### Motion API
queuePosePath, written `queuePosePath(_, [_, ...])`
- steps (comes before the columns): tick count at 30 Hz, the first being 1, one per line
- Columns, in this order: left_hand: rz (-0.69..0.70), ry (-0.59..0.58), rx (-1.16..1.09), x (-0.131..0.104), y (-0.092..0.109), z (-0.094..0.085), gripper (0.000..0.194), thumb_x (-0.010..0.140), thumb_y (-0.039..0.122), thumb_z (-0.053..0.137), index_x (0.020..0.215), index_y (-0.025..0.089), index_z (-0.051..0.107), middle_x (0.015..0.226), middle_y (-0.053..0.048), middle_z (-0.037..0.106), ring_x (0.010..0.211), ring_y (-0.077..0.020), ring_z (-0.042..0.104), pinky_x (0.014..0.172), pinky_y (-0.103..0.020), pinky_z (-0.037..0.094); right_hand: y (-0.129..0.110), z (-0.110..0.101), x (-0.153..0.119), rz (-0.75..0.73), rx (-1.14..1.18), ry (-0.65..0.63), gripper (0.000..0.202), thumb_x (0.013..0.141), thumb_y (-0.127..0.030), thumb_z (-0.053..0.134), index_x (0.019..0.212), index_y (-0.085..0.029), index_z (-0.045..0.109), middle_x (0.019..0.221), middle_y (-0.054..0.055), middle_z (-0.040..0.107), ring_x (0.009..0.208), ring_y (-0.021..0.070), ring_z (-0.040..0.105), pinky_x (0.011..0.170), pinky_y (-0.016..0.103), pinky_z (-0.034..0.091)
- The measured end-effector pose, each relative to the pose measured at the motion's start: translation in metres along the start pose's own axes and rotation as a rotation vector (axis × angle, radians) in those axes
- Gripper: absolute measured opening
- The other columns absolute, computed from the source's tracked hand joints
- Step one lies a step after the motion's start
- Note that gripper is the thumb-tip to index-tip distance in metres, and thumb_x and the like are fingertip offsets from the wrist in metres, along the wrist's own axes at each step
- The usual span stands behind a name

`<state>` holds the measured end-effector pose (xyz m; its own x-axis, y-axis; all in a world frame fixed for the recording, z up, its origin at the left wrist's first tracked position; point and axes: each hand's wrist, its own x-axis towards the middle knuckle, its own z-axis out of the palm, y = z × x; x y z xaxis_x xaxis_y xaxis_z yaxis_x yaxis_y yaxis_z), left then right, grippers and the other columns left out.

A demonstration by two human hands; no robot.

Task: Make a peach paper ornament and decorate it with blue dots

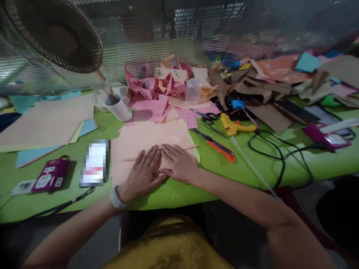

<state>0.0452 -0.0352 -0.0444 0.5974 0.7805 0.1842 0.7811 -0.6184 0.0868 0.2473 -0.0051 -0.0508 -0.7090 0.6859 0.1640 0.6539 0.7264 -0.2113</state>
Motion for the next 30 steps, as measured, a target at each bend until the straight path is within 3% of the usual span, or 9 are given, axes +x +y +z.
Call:
queuePosePath(7, [-0.015,-0.011,-0.013,0.0,0.001,-0.001,0.079,0.094,0.06,0.034,0.152,0.007,0.023,0.156,-0.02,0.03,0.147,-0.0302,0.02,0.119,-0.053,0.015,0.001,0.001,-0.001,-0.001,-0.003,0.008,0.071,0.098,-0.055,0.034,0.148,-0.004,0.037,0.153,0.02,0.034,0.145,0.0284,0.027,0.119,0.05,0.024])
queuePosePath(17, [-0.004,0.003,0.005,0.002,0.0,-0.002,0.081,0.093,0.062,0.036,0.15,0.006,0.025,0.155,-0.022,0.03,0.146,-0.0326,0.024,0.117,-0.053,0.018,0.007,-0.007,-0.008,0.04,-0.018,-0.046,0.08,0.095,-0.063,0.033,0.149,-0.004,0.034,0.155,0.02,0.03,0.147,0.0281,0.024,0.121,0.048,0.021])
queuePosePath(30, [-0.006,0.03,-0.017,0.003,0.0,-0.002,0.088,0.092,0.065,0.037,0.155,0.011,0.009,0.155,-0.021,0.032,0.145,-0.0335,0.028,0.117,-0.054,0.018,0.034,-0.023,-0.055,0.34,-0.05,0.0,0.083,0.094,-0.065,0.03,0.15,-0.003,0.031,0.154,0.023,0.032,0.144,0.0322,0.029,0.116,0.051,0.031])
